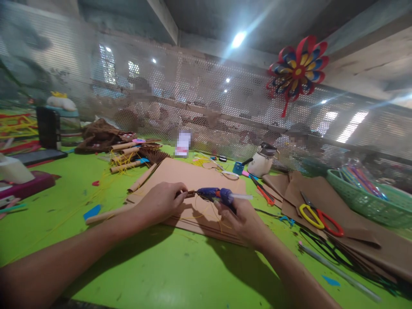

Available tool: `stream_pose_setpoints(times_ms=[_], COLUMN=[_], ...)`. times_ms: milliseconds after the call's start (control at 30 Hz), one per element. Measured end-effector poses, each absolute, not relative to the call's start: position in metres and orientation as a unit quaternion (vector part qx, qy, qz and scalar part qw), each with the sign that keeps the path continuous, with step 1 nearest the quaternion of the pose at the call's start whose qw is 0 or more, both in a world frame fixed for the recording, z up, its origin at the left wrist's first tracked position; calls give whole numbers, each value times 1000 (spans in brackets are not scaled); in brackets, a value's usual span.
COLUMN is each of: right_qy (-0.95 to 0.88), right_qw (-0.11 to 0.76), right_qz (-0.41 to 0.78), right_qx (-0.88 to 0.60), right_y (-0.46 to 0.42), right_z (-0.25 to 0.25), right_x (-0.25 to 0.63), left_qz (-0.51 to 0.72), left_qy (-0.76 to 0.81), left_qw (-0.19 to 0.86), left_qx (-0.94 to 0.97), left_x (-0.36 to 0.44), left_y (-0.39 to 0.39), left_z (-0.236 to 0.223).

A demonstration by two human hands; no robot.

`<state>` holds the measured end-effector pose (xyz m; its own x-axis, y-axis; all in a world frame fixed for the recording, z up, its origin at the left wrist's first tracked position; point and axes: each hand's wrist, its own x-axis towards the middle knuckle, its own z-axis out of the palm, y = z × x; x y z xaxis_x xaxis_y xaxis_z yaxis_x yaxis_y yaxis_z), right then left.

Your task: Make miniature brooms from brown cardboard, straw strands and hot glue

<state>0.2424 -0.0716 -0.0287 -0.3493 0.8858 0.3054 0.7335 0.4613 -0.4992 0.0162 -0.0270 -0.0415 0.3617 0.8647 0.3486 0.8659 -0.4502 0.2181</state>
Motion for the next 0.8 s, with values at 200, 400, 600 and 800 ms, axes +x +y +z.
stream_pose_setpoints(times_ms=[200, 400, 600, 800], right_qy=[-827, -826, -823, -824], right_qw=[265, 281, 297, 300], right_qz=[139, 151, 159, 152], right_qx=[-475, -465, -458, -457], right_y=[-76, -75, -73, -74], right_z=[-30, -30, -29, -31], right_x=[235, 237, 235, 235], left_qz=[-194, -203, -212, -218], left_qy=[-523, -521, -520, -516], left_qw=[3, 2, -10, -18], left_qx=[-830, -829, -828, -828], left_x=[17, 16, 17, 17], left_y=[-27, -26, -26, -27], left_z=[-39, -39, -39, -39])
